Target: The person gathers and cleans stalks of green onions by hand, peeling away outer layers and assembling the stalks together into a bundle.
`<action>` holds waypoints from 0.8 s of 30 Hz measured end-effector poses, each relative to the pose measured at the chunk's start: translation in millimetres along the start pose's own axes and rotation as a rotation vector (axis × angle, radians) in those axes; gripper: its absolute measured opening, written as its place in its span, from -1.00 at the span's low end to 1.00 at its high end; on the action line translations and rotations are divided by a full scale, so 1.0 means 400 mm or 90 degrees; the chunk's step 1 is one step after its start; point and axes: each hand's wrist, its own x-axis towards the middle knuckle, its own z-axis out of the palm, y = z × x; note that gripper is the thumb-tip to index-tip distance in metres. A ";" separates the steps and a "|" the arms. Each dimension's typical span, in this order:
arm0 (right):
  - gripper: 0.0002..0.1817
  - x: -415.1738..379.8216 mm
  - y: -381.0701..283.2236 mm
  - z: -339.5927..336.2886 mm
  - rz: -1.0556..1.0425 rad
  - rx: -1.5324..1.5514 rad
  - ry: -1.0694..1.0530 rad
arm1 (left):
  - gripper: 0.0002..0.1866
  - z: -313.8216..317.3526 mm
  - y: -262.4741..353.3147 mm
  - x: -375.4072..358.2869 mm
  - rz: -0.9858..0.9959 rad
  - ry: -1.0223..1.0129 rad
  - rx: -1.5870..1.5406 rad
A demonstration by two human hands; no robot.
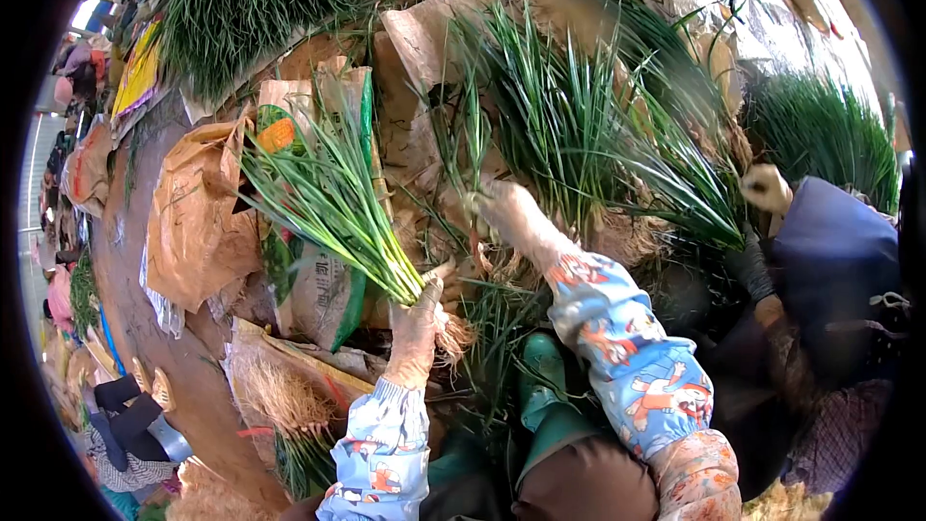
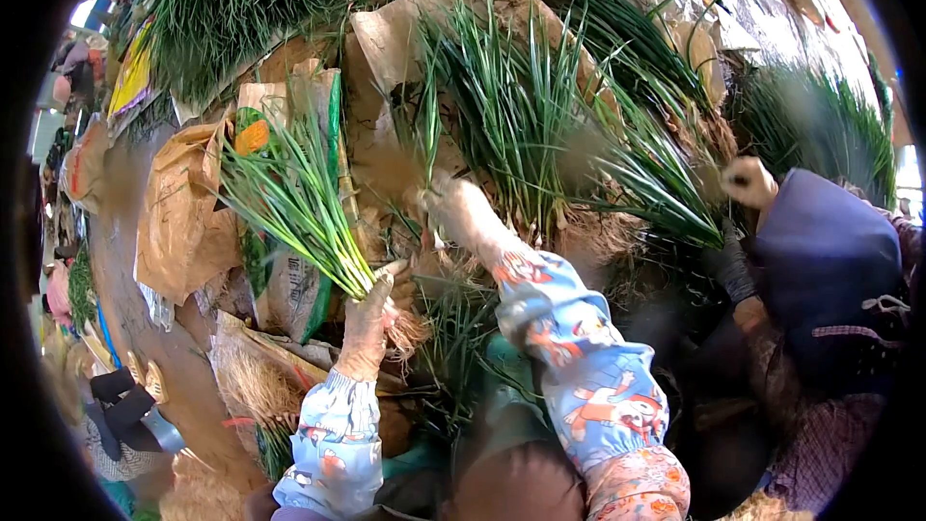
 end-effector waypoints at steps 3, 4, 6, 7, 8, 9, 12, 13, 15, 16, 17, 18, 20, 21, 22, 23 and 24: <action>-0.68 -0.098 -0.085 -0.006 -0.143 -0.253 0.005 | -0.47 0.017 -0.019 0.006 -0.064 0.019 0.033; -0.74 -0.106 -0.090 0.041 -0.096 -0.237 0.057 | -0.53 0.026 -0.024 0.008 -0.036 0.027 0.053; -0.79 -0.124 -0.139 0.054 0.076 0.020 0.210 | -0.61 0.011 -0.055 0.020 -0.029 -0.025 0.010; -0.80 -0.124 -0.136 0.055 0.072 -0.087 0.167 | -0.63 0.010 -0.043 0.016 -0.067 -0.040 0.000; -0.80 -0.119 -0.149 0.032 0.068 -0.196 0.124 | -0.64 0.009 -0.025 0.009 -0.104 -0.055 -0.011; -0.84 -0.088 -0.145 -0.019 0.290 -0.094 -0.035 | -0.62 -0.011 -0.014 0.000 -0.099 -0.150 -0.092; -0.82 -0.101 0.109 0.080 0.058 -0.398 -0.030 | -0.68 -0.013 0.051 -0.047 -0.021 -0.114 -0.261; -0.81 -0.128 0.087 0.069 0.162 0.010 -0.182 | -0.66 -0.019 0.058 -0.049 -0.021 -0.086 -0.303; -0.77 -0.156 0.053 0.072 0.034 0.139 -0.276 | -0.63 -0.042 0.058 -0.022 -0.021 -0.086 -0.341; -0.74 -0.130 0.019 0.075 0.028 0.006 -0.197 | -0.63 -0.037 0.067 -0.018 -0.022 -0.061 -0.359; -0.70 -0.104 -0.016 0.078 0.039 -0.125 -0.120 | -0.64 -0.045 0.082 -0.018 -0.045 -0.090 -0.261; -0.67 -0.055 -0.051 0.046 0.264 -0.104 -0.007 | -0.63 -0.059 0.013 0.021 -0.005 -0.058 -0.241; -0.66 0.022 -0.037 0.057 0.232 -0.066 0.146 | -0.60 -0.065 -0.051 0.040 -0.134 -0.141 -0.354; -0.73 0.060 -0.035 0.067 0.273 -0.078 0.107 | -0.59 -0.071 -0.065 0.038 -0.152 -0.165 -0.345; -0.73 0.058 -0.040 0.058 0.275 -0.071 0.107 | -0.60 -0.063 -0.071 0.034 -0.159 -0.151 -0.373; -0.74 0.052 -0.048 0.043 0.267 0.040 0.111 | -0.61 -0.063 -0.071 0.026 -0.148 -0.143 -0.357; -0.74 0.047 -0.052 0.032 0.257 0.146 0.111 | -0.63 -0.063 -0.065 0.019 -0.136 -0.134 -0.347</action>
